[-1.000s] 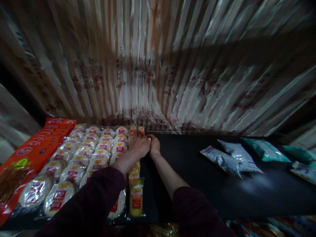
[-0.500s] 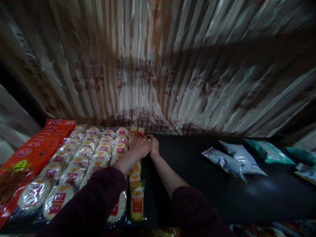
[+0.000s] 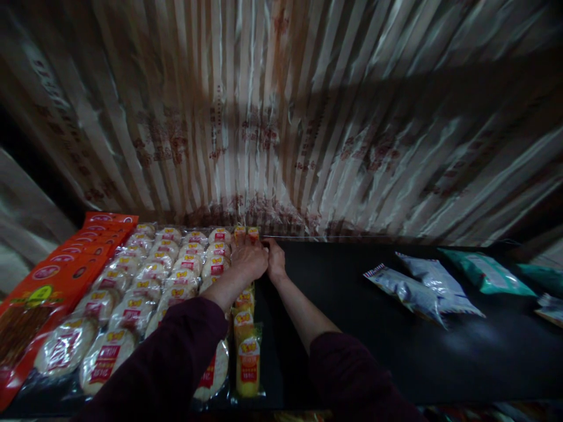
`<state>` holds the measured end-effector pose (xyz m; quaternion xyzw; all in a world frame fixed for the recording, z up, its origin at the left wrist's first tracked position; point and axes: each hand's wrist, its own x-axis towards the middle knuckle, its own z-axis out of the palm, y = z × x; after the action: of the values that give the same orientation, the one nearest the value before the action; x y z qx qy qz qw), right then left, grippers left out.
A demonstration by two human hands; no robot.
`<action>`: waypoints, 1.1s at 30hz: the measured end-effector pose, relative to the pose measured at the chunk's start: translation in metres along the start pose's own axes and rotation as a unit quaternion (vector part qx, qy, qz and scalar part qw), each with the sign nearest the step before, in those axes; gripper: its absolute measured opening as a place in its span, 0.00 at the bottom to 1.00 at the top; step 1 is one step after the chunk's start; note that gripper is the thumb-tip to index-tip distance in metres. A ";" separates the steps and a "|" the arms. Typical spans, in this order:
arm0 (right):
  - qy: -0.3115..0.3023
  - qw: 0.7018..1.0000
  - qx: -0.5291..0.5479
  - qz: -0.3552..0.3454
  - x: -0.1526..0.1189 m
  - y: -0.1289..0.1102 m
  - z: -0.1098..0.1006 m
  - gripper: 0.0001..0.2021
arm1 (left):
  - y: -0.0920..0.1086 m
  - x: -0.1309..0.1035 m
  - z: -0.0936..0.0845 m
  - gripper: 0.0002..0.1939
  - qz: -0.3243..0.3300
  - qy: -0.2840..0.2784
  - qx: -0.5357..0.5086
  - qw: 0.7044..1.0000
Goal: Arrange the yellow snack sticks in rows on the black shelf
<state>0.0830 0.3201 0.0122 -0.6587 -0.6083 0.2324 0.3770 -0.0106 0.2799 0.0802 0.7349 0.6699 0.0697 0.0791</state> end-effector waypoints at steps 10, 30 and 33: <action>0.016 1.000 0.011 -0.006 0.003 0.002 0.004 0.09 | -0.003 -0.001 -0.006 0.25 0.002 -0.007 -0.013 1.000; -0.016 0.998 -0.034 -0.049 0.002 -0.001 0.005 0.13 | -0.010 0.006 0.003 0.24 0.013 0.007 -0.028 0.999; -0.007 0.999 -0.007 -0.052 0.000 0.001 0.004 0.14 | -0.009 0.003 -0.001 0.23 0.016 0.017 -0.021 0.999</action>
<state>0.0810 0.3209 0.0088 -0.6274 -0.6459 0.2122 0.3798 -0.0192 0.2841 0.0791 0.7422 0.6579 0.0981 0.0820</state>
